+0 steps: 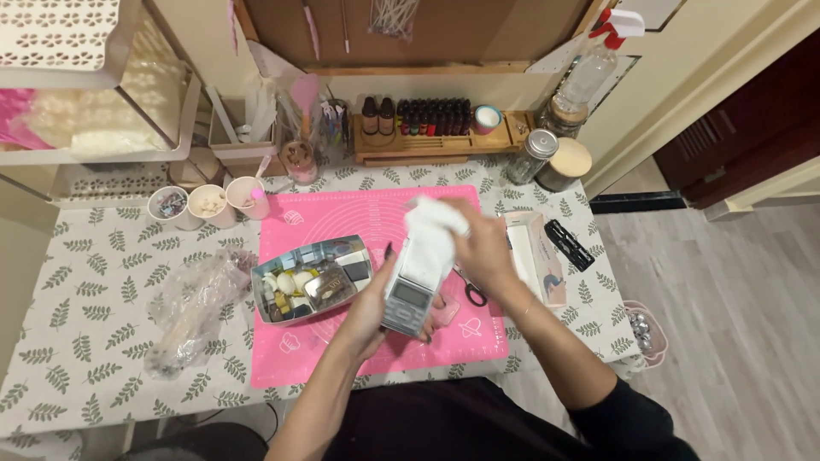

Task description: The recorder prepares and organizes various candle-making supplies on a workstation, including cleaning a digital scale.

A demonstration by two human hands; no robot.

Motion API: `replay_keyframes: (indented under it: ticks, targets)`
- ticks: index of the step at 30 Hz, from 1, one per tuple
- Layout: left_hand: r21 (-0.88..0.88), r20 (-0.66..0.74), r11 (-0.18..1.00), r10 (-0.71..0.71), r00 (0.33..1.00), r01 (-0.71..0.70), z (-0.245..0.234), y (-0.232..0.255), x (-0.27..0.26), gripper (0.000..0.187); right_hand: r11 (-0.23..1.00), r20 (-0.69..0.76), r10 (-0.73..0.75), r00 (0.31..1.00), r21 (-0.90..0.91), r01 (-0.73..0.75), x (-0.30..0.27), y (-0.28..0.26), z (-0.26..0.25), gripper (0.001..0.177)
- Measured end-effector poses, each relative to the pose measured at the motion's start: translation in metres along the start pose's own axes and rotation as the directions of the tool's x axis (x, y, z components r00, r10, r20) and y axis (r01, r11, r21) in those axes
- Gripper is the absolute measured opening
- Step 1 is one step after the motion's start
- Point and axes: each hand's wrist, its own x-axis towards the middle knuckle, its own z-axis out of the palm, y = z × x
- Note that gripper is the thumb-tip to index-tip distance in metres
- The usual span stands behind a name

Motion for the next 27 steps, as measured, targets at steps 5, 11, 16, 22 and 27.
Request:
replay_keyframes:
  ticks: [5, 11, 16, 22, 27]
  targets:
    - [-0.025, -0.101, 0.99, 0.138, 0.985, -0.141, 0.004, 0.021, 0.0, 0.075, 0.948, -0.445, 0.317, 0.837, 0.121, -0.294, -0.004, 0.008, -0.044, 0.034]
    - [-0.148, -0.229, 0.982, 0.078, 0.97, -0.114, 0.003, 0.001, 0.021, 0.06, 0.948, 0.021, -0.292, 0.956, -0.123, 0.292, -0.043, -0.055, 0.003, 0.061]
    - [-0.146, -0.262, 0.972, 0.14, 0.955, -0.182, -0.02, -0.015, 0.034, 0.055, 0.854, 0.224, -0.406, 0.886, -0.253, 0.455, -0.06, -0.082, -0.001, 0.063]
    - [-0.159, -0.331, 0.965, 0.146, 0.932, -0.207, -0.018, -0.008, 0.029, 0.051, 0.915, 0.344, -0.241, 0.908, -0.233, 0.331, -0.043, -0.082, 0.008, 0.066]
    - [-0.076, -0.251, 0.961, 0.239, 0.938, -0.266, -0.025, 0.012, 0.016, 0.064, 0.884, 0.338, -0.264, 0.903, -0.289, 0.367, -0.066, -0.068, -0.003, 0.064]
